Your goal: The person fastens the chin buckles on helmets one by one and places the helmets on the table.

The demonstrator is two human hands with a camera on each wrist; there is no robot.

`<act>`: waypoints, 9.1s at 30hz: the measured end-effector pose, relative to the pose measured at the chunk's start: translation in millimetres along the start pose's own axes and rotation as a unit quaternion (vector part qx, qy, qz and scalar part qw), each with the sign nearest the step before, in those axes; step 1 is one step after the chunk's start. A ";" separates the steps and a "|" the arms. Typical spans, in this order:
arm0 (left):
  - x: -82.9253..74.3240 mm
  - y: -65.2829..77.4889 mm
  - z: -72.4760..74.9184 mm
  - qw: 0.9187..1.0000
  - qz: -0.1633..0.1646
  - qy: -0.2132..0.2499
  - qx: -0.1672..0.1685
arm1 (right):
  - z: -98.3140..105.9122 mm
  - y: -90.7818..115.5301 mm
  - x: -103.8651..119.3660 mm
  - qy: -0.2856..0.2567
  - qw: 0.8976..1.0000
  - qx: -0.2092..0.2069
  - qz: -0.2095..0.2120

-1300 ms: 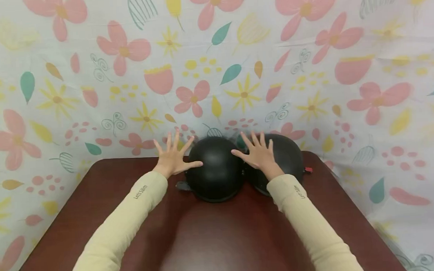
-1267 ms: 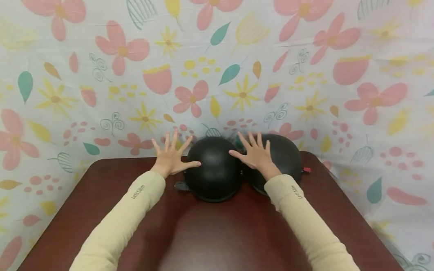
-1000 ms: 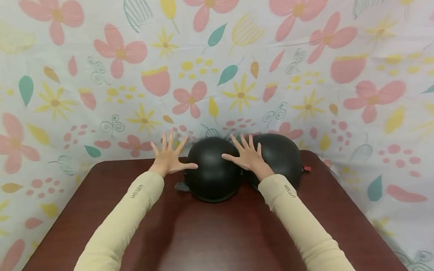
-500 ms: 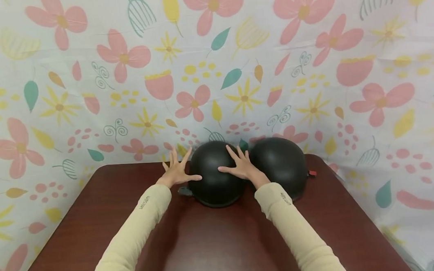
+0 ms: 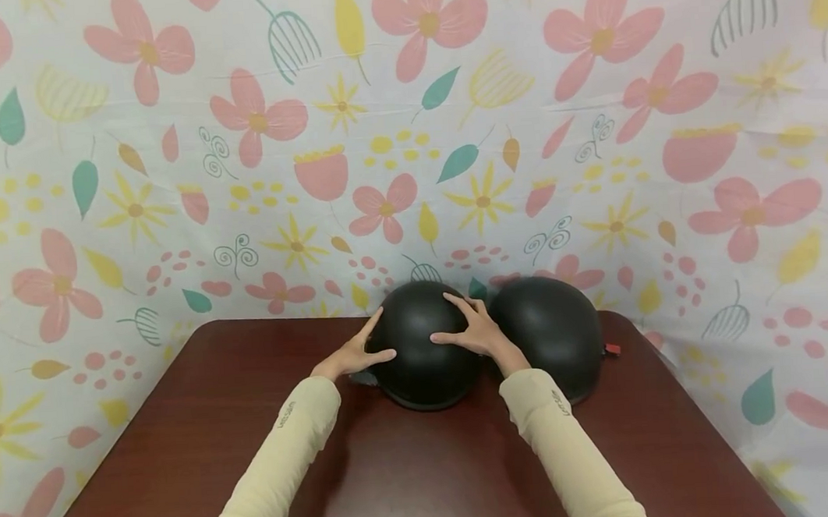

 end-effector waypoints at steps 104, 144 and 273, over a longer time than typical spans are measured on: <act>-36.8 31.8 49.5 0.972 0.004 -0.086 -0.221 | -48.5 27.7 14.8 -0.295 0.955 0.008 0.007; -83.1 33.7 36.9 0.970 -0.006 -0.127 -0.209 | -21.0 43.5 3.4 -0.256 0.966 0.041 0.003; -37.3 54.2 -6.3 0.992 -0.117 0.036 -0.006 | -26.3 21.4 46.7 -0.241 0.970 0.033 -0.008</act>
Point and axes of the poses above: each hand's wrist, its own y-axis away from the middle knuckle, its own z-axis out of the back of the hand, x = y × z, the point moved 3 cm from there along -y, towards the middle knuckle
